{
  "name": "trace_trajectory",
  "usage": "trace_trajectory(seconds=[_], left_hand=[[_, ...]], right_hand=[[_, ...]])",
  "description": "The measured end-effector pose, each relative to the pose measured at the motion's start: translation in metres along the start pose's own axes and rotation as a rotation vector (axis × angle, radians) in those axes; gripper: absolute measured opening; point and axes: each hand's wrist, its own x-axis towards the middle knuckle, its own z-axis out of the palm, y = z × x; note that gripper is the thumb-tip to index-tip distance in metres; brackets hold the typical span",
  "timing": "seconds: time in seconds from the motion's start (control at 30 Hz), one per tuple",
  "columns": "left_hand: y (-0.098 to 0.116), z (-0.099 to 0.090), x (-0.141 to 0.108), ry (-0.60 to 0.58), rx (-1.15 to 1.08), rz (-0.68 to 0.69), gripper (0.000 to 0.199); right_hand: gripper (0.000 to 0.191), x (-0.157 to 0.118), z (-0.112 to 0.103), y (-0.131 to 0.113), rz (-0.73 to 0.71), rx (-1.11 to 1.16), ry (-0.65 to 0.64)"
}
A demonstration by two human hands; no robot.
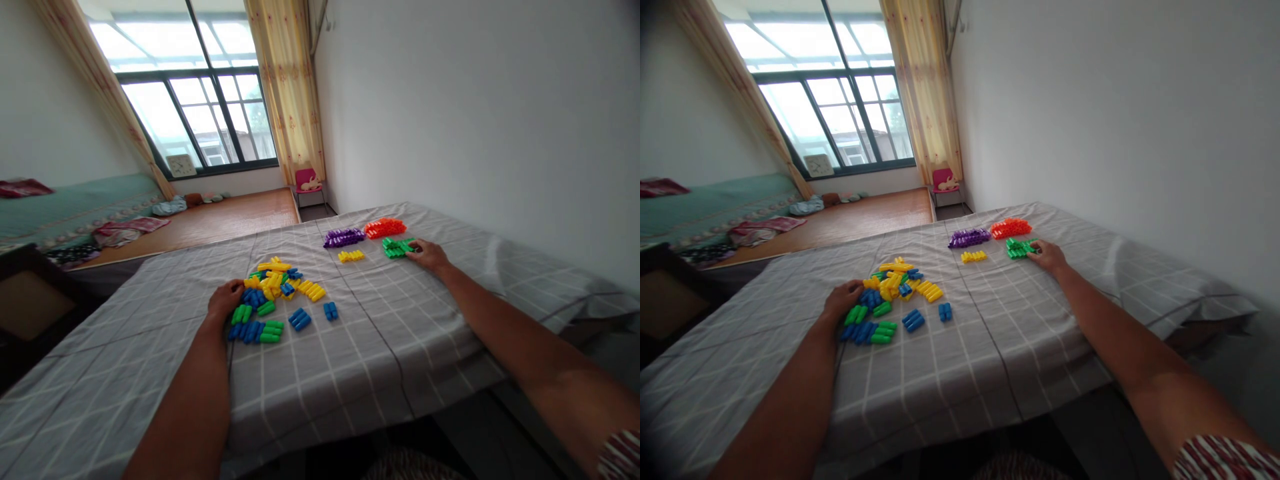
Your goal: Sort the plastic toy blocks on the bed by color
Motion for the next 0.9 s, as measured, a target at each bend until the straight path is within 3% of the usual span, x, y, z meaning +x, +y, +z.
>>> trace_trajectory(seconds=[0.17, 0.37, 0.5, 0.6, 0.73, 0.9], left_hand=[[0.0, 0.001, 0.0, 0.012, 0.013, -0.009, 0.038], [0.001, 0.0, -0.001, -0.007, 0.025, -0.007, 0.038], [0.002, 0.001, -0.002, 0.008, 0.012, -0.018, 0.037], [0.004, 0.001, -0.005, 0.0, -0.018, 0.001, 0.037], [0.008, 0.0, -0.009, 0.008, -0.058, -0.023, 0.037], [0.01, 0.002, -0.012, 0.02, -0.093, -0.012, 0.038]], right_hand=[[0.029, 0.001, 0.005, -0.031, -0.12, -0.031, -0.034], [0.031, -0.004, 0.009, -0.051, -0.049, -0.203, -0.059], [0.037, -0.006, 0.001, -0.051, -0.086, -0.146, 0.002], [0.036, -0.005, -0.007, -0.069, -0.195, -0.061, 0.056], [0.028, -0.007, -0.012, -0.131, -0.391, 0.092, -0.068], [0.02, -0.038, 0.008, -0.246, -0.746, 0.316, -0.371]])
